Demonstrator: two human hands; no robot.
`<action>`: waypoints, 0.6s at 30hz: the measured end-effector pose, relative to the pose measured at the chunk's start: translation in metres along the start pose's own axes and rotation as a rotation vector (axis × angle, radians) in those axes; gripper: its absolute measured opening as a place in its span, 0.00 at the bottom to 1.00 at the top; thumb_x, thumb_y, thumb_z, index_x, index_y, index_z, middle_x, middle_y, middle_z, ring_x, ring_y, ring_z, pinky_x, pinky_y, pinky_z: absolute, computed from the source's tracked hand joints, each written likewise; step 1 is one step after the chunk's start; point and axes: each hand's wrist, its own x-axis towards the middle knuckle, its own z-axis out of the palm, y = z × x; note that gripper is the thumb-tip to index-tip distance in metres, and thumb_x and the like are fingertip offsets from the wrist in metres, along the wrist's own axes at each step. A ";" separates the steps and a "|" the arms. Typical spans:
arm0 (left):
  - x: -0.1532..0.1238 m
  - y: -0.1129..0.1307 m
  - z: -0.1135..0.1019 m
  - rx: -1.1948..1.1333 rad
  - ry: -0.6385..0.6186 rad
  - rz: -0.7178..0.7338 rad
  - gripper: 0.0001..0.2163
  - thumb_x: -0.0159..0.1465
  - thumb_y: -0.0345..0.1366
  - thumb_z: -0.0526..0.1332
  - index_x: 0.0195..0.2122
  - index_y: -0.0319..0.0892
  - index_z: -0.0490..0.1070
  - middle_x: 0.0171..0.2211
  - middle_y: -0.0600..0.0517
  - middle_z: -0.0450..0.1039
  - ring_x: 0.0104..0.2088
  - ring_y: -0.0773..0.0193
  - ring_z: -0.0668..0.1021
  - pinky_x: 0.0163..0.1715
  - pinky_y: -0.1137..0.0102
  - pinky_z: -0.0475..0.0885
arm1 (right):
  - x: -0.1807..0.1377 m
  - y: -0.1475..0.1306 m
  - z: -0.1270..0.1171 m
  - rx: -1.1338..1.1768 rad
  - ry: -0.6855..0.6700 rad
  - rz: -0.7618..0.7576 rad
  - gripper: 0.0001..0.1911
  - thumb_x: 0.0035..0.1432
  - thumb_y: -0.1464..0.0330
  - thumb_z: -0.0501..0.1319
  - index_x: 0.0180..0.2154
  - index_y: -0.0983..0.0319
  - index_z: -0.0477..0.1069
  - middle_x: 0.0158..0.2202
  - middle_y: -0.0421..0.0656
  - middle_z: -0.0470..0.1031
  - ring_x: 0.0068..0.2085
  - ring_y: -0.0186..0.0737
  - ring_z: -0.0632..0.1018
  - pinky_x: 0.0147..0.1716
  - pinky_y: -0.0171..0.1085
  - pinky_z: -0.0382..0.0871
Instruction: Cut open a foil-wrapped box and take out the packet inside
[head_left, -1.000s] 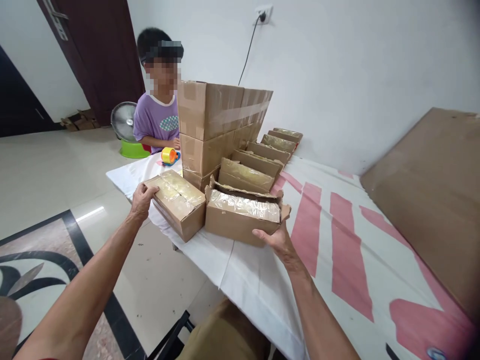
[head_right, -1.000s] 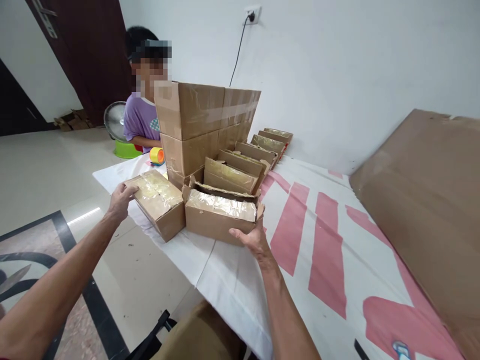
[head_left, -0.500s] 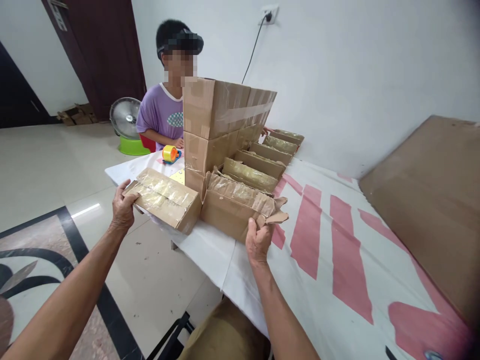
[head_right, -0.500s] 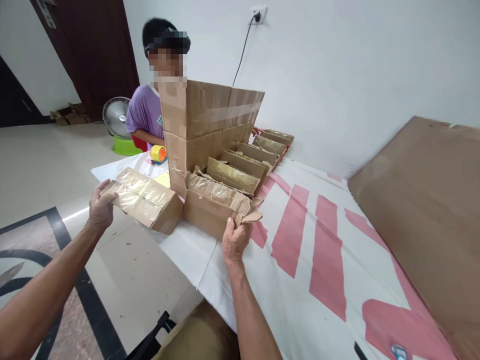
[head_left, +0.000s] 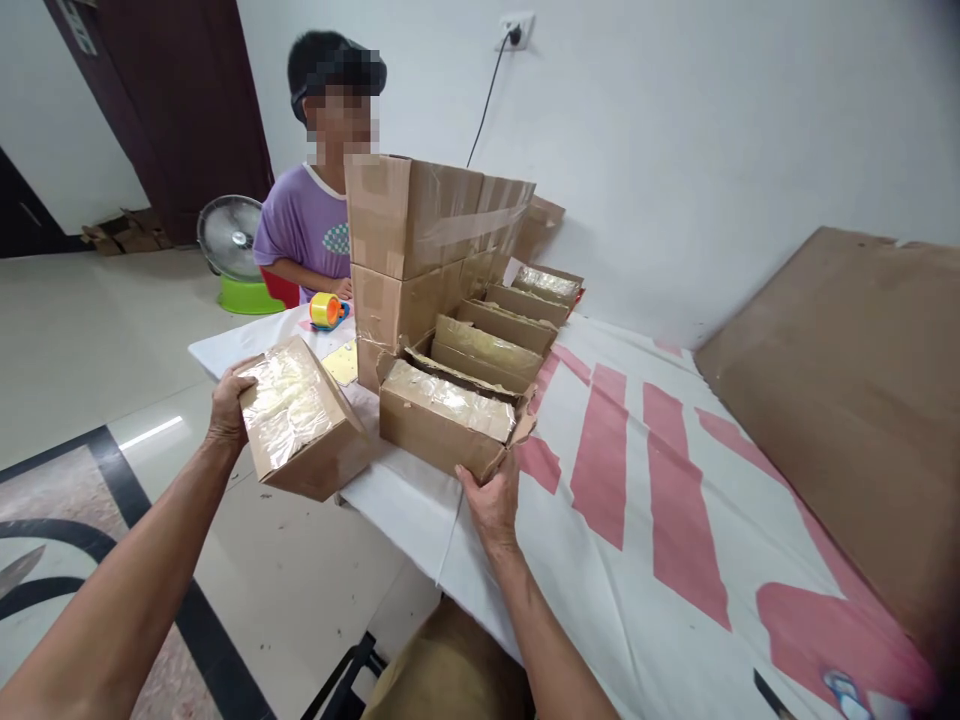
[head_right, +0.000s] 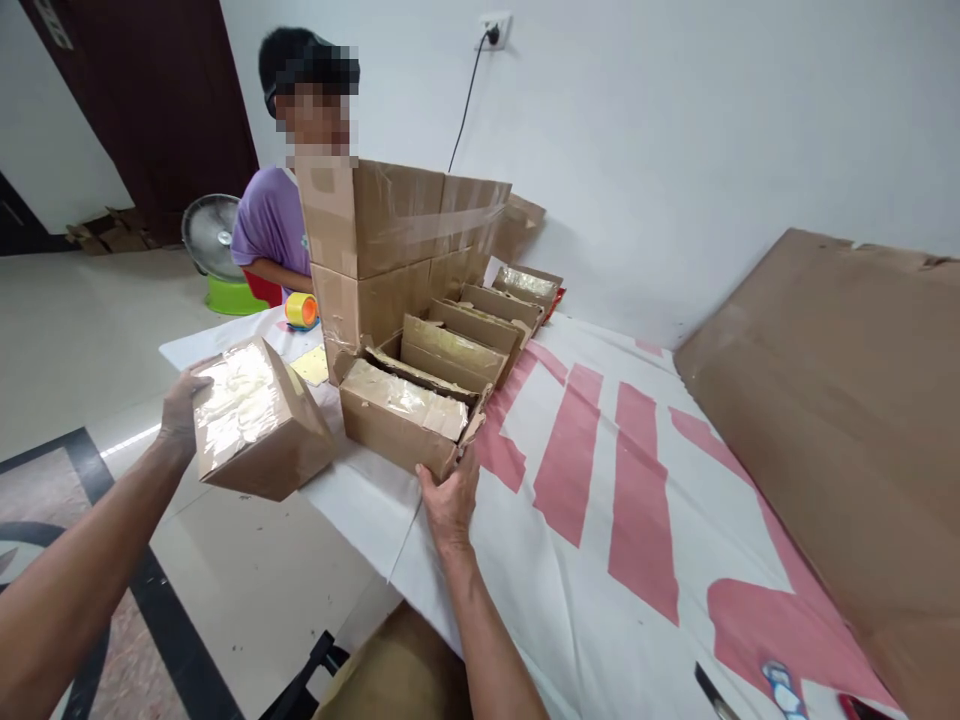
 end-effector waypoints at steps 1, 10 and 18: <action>-0.001 0.001 0.002 0.008 -0.010 -0.010 0.25 0.43 0.37 0.63 0.45 0.43 0.72 0.36 0.50 0.77 0.40 0.51 0.80 0.41 0.59 0.78 | -0.001 0.000 0.003 -0.005 -0.004 0.023 0.36 0.52 0.54 0.66 0.58 0.63 0.64 0.53 0.56 0.72 0.56 0.59 0.71 0.56 0.56 0.67; 0.003 -0.012 0.040 0.151 -0.003 0.032 0.22 0.42 0.40 0.62 0.40 0.40 0.73 0.34 0.52 0.73 0.33 0.61 0.73 0.29 0.70 0.70 | -0.010 -0.005 0.001 -0.057 -0.040 0.107 0.28 0.52 0.60 0.63 0.54 0.61 0.67 0.43 0.49 0.75 0.42 0.51 0.77 0.42 0.48 0.73; -0.002 -0.012 0.042 0.191 -0.031 0.043 0.17 0.43 0.41 0.62 0.35 0.41 0.72 0.28 0.55 0.70 0.30 0.62 0.72 0.27 0.69 0.70 | 0.019 -0.036 -0.068 -0.065 0.088 -0.228 0.41 0.56 0.57 0.68 0.66 0.60 0.57 0.64 0.59 0.64 0.64 0.60 0.68 0.59 0.60 0.66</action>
